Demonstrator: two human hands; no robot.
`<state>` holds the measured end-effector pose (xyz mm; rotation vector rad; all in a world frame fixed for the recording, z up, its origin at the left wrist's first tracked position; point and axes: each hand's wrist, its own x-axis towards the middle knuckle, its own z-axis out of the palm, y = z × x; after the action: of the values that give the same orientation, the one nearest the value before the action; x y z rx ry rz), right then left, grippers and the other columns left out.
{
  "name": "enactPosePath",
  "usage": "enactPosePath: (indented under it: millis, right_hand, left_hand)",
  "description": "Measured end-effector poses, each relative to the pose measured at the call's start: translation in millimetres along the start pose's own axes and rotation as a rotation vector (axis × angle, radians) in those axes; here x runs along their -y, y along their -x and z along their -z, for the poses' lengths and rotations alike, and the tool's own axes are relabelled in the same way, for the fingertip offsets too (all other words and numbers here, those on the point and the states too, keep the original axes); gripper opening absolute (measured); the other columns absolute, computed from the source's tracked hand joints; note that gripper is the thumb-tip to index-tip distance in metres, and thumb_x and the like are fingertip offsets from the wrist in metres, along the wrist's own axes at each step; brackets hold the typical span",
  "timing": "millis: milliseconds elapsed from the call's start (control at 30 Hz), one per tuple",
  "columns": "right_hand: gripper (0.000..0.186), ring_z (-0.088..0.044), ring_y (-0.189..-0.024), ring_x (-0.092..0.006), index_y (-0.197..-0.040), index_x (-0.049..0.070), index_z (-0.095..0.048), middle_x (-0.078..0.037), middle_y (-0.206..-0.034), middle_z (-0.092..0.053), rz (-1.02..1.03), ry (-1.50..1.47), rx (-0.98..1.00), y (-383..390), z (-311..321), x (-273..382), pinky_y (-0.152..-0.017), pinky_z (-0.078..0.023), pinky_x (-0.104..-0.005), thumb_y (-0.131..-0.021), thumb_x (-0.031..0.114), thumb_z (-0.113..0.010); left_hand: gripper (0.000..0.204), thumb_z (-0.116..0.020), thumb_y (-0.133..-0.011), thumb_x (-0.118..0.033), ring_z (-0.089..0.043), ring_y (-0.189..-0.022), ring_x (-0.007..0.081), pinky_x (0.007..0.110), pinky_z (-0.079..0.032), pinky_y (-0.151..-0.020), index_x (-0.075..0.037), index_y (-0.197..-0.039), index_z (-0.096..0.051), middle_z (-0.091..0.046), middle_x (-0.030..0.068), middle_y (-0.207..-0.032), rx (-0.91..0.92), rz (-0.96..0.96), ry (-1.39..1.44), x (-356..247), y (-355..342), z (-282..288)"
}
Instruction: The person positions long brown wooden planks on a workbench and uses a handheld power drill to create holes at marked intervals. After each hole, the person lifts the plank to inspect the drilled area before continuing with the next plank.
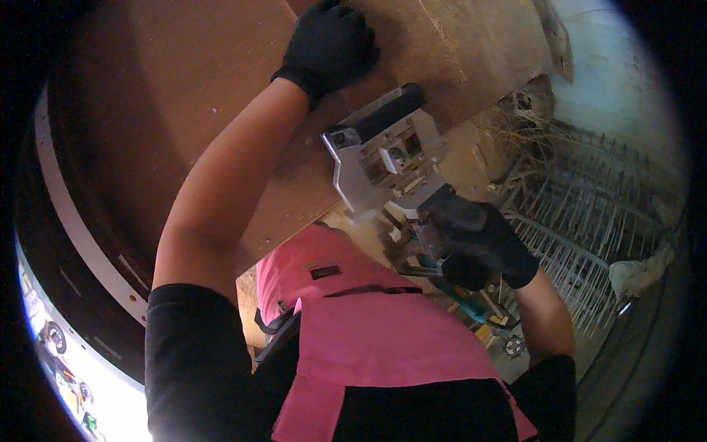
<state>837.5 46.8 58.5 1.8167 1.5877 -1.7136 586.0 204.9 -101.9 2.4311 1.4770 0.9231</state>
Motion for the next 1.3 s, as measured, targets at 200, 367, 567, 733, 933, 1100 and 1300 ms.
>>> enactPosePath:
  millis: [200,367,567,733,933,1100,1300]
  right_hand:
    - [0.035,-0.066,-0.095,-0.0148,-0.111,0.004,-0.068,-0.007,-0.104,-0.071,0.021,-0.105,-0.039,1.8,-3.4,-5.2,-0.087,-0.051,-0.0324,-0.079,0.015,-0.075]
    - [0.034,-0.066,-0.090,-0.0137,-0.108,0.004,-0.069,-0.008,-0.100,-0.071,-0.016,-0.228,0.040,-2.5,8.5,0.0,-0.082,-0.052,-0.0312,-0.078,0.016,-0.077]
    - [0.028,-0.065,-0.081,-0.0133,-0.100,0.005,-0.071,-0.005,-0.091,-0.071,-0.057,-0.166,0.000,2.5,14.7,2.8,-0.076,-0.053,-0.0302,-0.076,0.017,-0.078]
    - [0.026,-0.066,-0.077,-0.0139,-0.097,0.005,-0.071,-0.006,-0.087,-0.071,-0.016,-0.197,-0.055,1.1,15.3,3.2,-0.072,-0.053,-0.0304,-0.076,0.019,-0.079]
    - [0.030,-0.068,-0.079,-0.0154,-0.098,0.005,-0.071,-0.007,-0.087,-0.072,-0.081,-0.090,-0.058,6.6,25.5,6.9,-0.074,-0.054,-0.0324,-0.075,0.022,-0.079]
    - [0.032,-0.068,-0.079,-0.0171,-0.100,0.005,-0.071,-0.009,-0.089,-0.072,-0.067,-0.129,-0.081,3.5,29.2,5.6,-0.074,-0.054,-0.0332,-0.075,0.023,-0.080]
    - [0.035,-0.068,-0.079,-0.0165,-0.097,0.004,-0.070,-0.009,-0.088,-0.072,-0.091,-0.118,-0.093,3.0,35.9,6.7,-0.074,-0.054,-0.0337,-0.072,0.025,-0.082]
  left_hand:
    - [0.022,-0.062,-0.079,-0.021,-0.058,-0.091,0.0343,0.045,-0.046,-0.087,-0.003,-0.086,-0.072,-0.066,0.0172,-0.093,0.065,0.112,-0.088,-6.6,-2.3,-7.5]
    - [0.023,-0.060,-0.081,-0.019,-0.057,-0.094,0.0343,0.045,-0.045,-0.088,-0.001,-0.089,-0.072,-0.065,0.0180,-0.094,0.077,0.015,-0.182,-8.3,-12.6,-10.0]
    - [0.021,-0.059,-0.079,-0.018,-0.057,-0.094,0.0346,0.046,-0.044,-0.090,-0.004,-0.088,-0.073,-0.066,0.0163,-0.094,-0.139,-0.070,-0.136,-11.7,-19.0,-13.1]
    - [0.021,-0.061,-0.077,-0.020,-0.057,-0.097,0.0347,0.046,-0.044,-0.094,-0.003,-0.080,-0.073,-0.066,0.0165,-0.091,-0.025,-0.044,-0.084,-8.2,-23.8,-17.7]
    - [0.022,-0.064,-0.073,-0.023,-0.059,-0.091,0.0340,0.045,-0.046,-0.092,-0.004,-0.075,-0.072,-0.067,0.0168,-0.086,-0.057,-0.001,-0.031,-14.5,-34.6,-18.0]
    - [0.020,-0.064,-0.073,-0.022,-0.060,-0.082,0.0348,0.045,-0.048,-0.085,-0.004,-0.070,-0.071,-0.066,0.0164,-0.079,0.039,0.007,-0.112,-18.9,-41.0,-17.5]
    - [0.018,-0.063,-0.074,-0.020,-0.060,-0.086,0.0349,0.046,-0.049,-0.081,-0.003,-0.072,-0.070,-0.065,0.0162,-0.078,-0.106,0.012,-0.083,-18.9,-45.0,-16.8]
